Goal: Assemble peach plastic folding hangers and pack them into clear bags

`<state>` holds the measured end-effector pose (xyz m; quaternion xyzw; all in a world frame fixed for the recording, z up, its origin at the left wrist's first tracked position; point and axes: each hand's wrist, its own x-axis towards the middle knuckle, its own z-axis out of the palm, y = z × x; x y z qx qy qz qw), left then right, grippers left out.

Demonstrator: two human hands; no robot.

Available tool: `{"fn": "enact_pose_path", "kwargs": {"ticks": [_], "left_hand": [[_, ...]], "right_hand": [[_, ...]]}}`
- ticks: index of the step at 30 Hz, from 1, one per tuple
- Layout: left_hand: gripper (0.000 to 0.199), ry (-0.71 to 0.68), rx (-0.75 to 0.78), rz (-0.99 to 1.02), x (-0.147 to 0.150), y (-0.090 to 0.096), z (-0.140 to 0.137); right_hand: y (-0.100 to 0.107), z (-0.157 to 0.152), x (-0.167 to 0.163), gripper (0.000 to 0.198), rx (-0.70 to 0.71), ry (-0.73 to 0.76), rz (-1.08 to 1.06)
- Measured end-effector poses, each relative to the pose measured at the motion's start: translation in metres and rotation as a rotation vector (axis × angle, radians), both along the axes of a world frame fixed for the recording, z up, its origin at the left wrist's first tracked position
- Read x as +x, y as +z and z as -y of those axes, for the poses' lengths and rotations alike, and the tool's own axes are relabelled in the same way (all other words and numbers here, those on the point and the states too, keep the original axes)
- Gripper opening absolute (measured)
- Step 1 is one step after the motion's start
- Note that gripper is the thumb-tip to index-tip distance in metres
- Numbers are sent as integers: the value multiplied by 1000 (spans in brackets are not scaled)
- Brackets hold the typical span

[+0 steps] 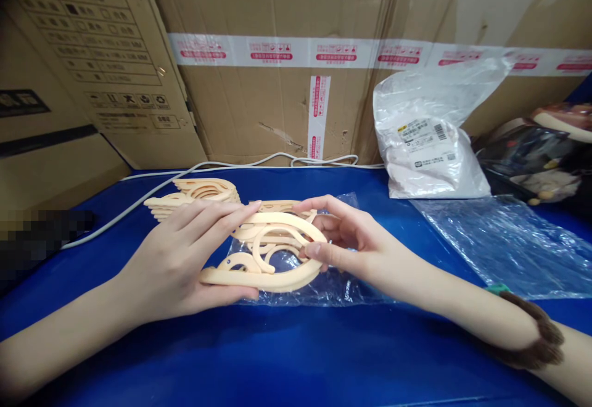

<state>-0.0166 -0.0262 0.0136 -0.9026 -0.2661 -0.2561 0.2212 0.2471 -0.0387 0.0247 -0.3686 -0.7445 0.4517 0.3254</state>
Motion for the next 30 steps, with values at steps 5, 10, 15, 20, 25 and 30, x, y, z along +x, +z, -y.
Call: {"fn": "enact_pose_path", "kwargs": {"ticks": [5, 10, 15, 20, 25, 30], "left_hand": [[77, -25, -32, 40, 11, -4, 9], [78, -51, -77, 50, 22, -8, 16], [85, 20, -37, -64, 17, -5, 12], [65, 22, -299, -85, -7, 10, -1], [32, 37, -656, -91, -24, 21, -8], [28, 153, -853, -159, -24, 19, -8]], "right_hand": [[3, 12, -1, 72, 658, 3, 394], [2, 21, -7, 68, 885, 13, 602], [5, 12, 1, 73, 883, -36, 696], [17, -21, 57, 80, 659, -177, 698], [21, -50, 113, 79, 644, -246, 897], [21, -41, 110, 71, 431, -6, 784]]}}
